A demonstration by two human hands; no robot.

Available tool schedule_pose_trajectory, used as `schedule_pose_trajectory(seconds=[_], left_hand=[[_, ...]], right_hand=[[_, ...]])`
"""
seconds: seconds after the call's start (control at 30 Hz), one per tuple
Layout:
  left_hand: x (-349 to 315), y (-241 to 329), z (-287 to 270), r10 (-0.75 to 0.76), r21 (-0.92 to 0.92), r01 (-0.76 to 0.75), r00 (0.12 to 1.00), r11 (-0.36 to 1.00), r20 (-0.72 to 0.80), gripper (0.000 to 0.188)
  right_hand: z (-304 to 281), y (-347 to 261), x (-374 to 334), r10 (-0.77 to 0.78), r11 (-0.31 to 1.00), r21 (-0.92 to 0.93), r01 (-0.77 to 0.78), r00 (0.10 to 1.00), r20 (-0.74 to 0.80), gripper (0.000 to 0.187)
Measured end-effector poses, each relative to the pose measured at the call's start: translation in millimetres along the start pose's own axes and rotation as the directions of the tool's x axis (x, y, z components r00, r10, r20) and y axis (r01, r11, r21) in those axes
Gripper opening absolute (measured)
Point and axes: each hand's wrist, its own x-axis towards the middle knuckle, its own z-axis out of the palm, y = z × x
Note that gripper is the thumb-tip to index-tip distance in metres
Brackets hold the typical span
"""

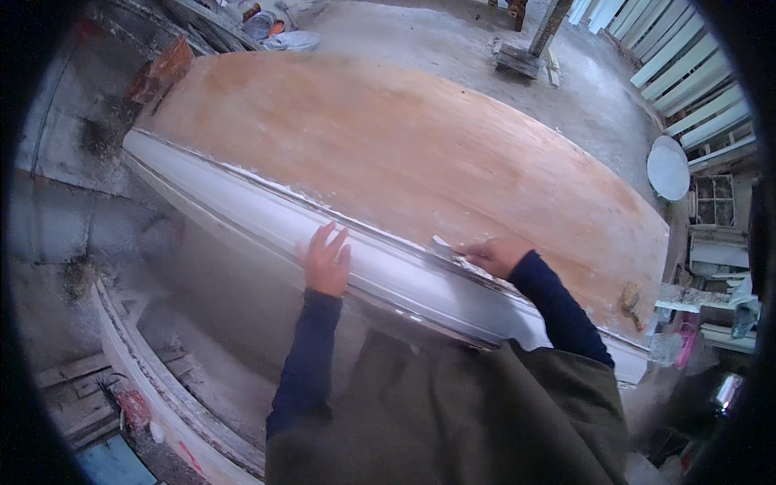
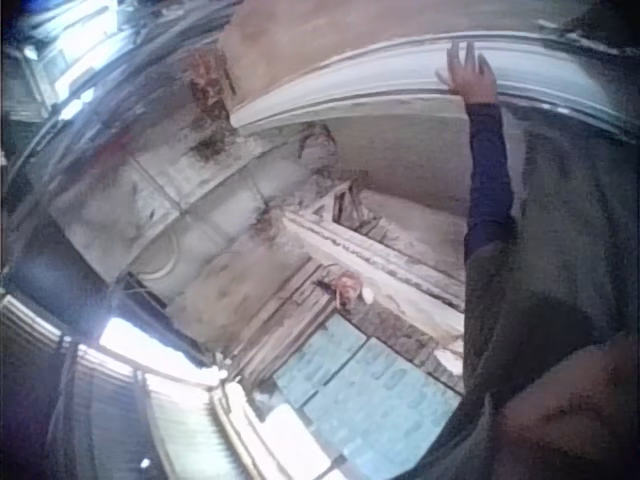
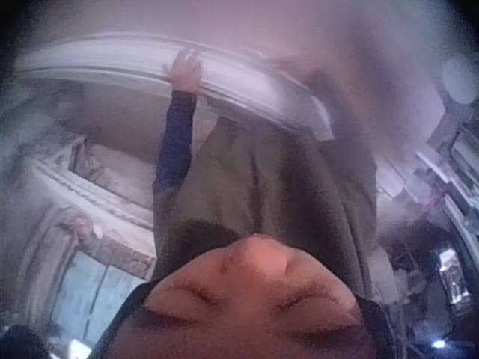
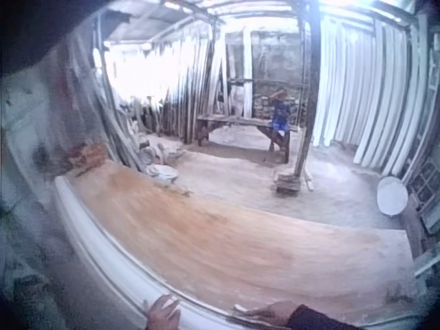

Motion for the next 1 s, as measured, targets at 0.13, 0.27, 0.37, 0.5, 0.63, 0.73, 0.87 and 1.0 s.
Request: schedule_pose_trajectory(seconds=[0.13, 0.27, 0.37, 0.5, 0.63, 0.73, 0.87, 1.0], left_hand=[[13, -41, -18, -0.048, -0.111, 0.048, 0.999, 0.993, 0.001, 0.029], [24, -67, -11, -0.007, 0.148, -0.015, 0.989, 0.989, 0.147, 0.032], [31, -93, -33, 0.040, 0.137, -0.051, 0.996, 0.989, 0.083, 0.034], [38, -137, -47, 0.106, 0.150, -0.111, 0.994, 0.982, 0.039, 0.034], [37, -161, -34, 0.128, 0.017, -0.128, 0.992, 0.992, 0.001, 0.039], [37, -173, -34, 0.144, 0.028, -0.144, 0.989, 0.989, 0.020, 0.038], [32, -173, -62, 0.031, 0.104, -0.033, 0.999, 0.994, 0.019, 0.037], [20, -195, -73, 0.022, 0.055, -0.021, 1.000, 0.998, -0.003, 0.041]], right_hand=[[25, -4, 12, 0.054, 0.989, -0.137, -0.057, 0.998, -0.027, 0.032], [20, -34, 68, 0.013, 0.990, -0.134, -0.031, 0.991, -0.133, 0.032], [-5, -35, 44, 0.061, 0.996, -0.057, -0.065, 0.996, -0.060, 0.033], [-5, -63, 37, 0.111, 0.981, -0.156, -0.112, 0.994, -0.015, 0.033], [37, -67, 150, 0.067, 0.973, -0.208, -0.096, 0.988, -0.140, 0.031], [33, -73, 178, -0.070, 0.984, -0.172, 0.037, 0.979, -0.193, 0.031], [-7, -84, 101, 0.112, 0.988, -0.104, -0.113, 0.994, -0.019, 0.032], [-4, -85, 81, 0.207, 0.965, -0.170, -0.202, 0.978, 0.011, 0.031]])
